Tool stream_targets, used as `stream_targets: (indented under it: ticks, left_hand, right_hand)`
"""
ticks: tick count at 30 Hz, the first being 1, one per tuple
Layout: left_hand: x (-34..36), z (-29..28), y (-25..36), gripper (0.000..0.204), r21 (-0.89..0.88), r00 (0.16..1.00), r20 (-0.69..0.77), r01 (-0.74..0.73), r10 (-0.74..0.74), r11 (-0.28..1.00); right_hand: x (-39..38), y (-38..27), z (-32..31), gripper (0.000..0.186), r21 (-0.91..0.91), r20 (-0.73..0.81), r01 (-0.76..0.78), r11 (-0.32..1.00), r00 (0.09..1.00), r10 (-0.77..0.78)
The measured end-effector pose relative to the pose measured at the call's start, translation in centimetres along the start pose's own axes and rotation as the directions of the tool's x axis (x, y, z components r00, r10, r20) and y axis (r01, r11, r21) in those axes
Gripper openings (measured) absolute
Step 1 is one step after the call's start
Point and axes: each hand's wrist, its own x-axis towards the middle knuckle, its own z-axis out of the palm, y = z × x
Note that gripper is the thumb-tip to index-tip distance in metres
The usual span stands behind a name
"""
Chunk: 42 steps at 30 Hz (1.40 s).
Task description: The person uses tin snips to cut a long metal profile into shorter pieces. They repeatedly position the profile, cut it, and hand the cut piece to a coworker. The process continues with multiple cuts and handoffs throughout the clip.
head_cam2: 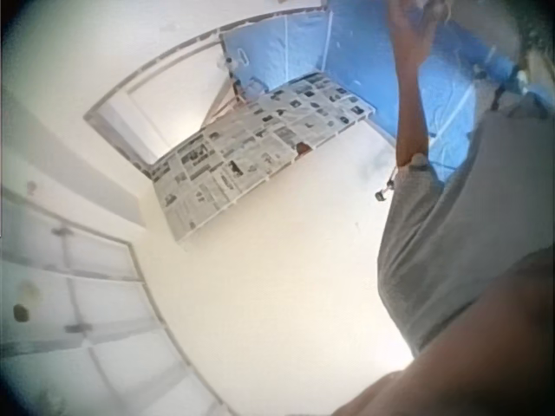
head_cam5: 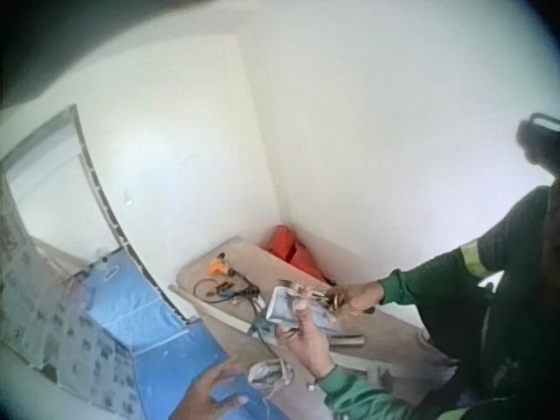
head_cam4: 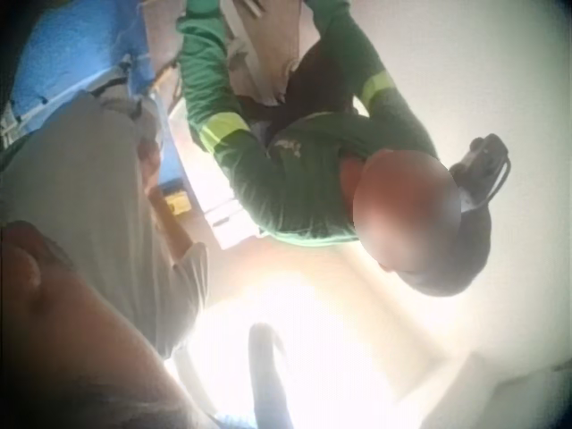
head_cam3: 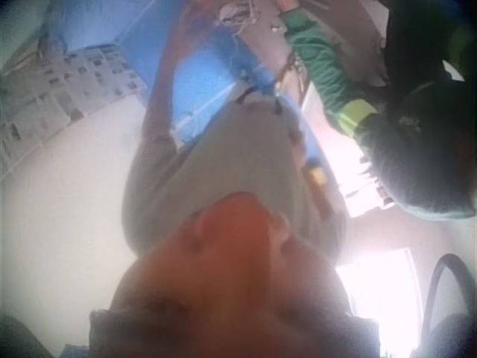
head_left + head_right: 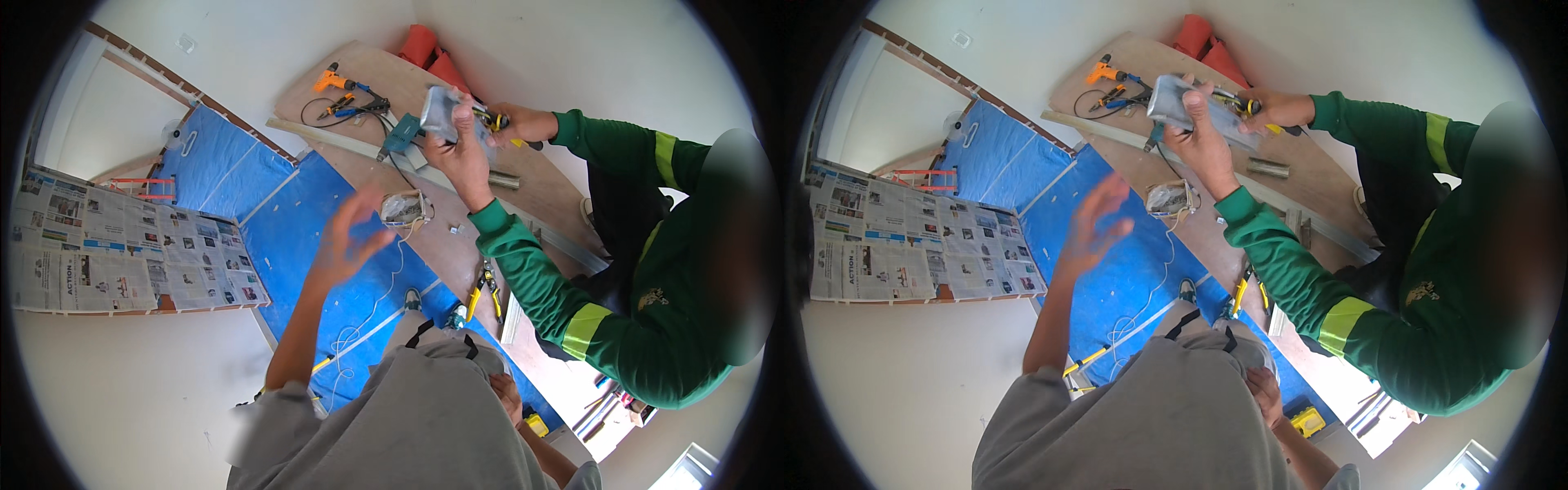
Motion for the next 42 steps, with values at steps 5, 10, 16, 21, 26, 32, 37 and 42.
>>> stream_targets:
  ticks: [5, 10, 16, 21, 26, 32, 37, 42]
  left_hand:
    - [12.3, 4.8, 2.7, 0.088, -0.124, 0.929, -0.175, -0.349, 0.325, 0.929]
    - [15.2, 6.4, 2.7, 0.057, 0.077, 0.833, -0.234, -0.497, 0.501, 0.864]
    - [16.5, 8.7, 2.1, 0.049, 0.089, 0.852, -0.076, -0.511, 0.517, 0.855]
    - [16.5, 10.0, 2.7, 0.056, 0.334, 0.785, 0.037, -0.593, 0.618, 0.733]
    - [19.8, 11.6, 2.5, 0.051, 0.446, 0.561, 0.394, -0.809, 0.727, 0.383]
    - [23.4, 15.7, 2.3, 0.017, 0.328, 0.407, 0.692, -0.913, 0.596, 0.242]
    - [25.4, 16.0, 3.8, 0.014, 0.384, 0.436, 0.899, -0.839, 0.053, 0.384]
    - [27.6, 13.9, 4.4, 0.023, 0.431, 0.441, 0.891, -0.754, -0.106, 0.495]
  right_hand:
    - [7.3, -6.4, -1.1, 0.043, -0.027, -0.021, 0.189, 0.982, 0.982, -0.189]
    - [17.0, -15.0, -0.6, 0.042, 0.032, -0.198, 0.368, 0.929, 0.913, -0.356]
    - [26.1, -21.1, -2.0, 0.044, 0.061, -0.487, 0.269, 0.961, 0.849, -0.207]
    - [30.4, -19.0, -5.9, 0.045, -0.363, -0.623, -0.017, 0.932, 0.748, -0.229]
    - [30.6, -16.1, -6.4, 0.04, -0.345, -0.613, -0.197, 0.918, 0.787, -0.062]
    - [27.4, -13.7, -4.1, 0.039, -0.463, -0.616, -0.44, 0.77, 0.784, 0.078]
    - [28.2, -12.9, -3.7, 0.041, -0.621, -0.489, -0.407, 0.67, 0.869, 0.075]
    - [29.5, -13.6, -3.5, 0.037, -0.584, -0.443, -0.355, 0.73, 0.893, 0.079]
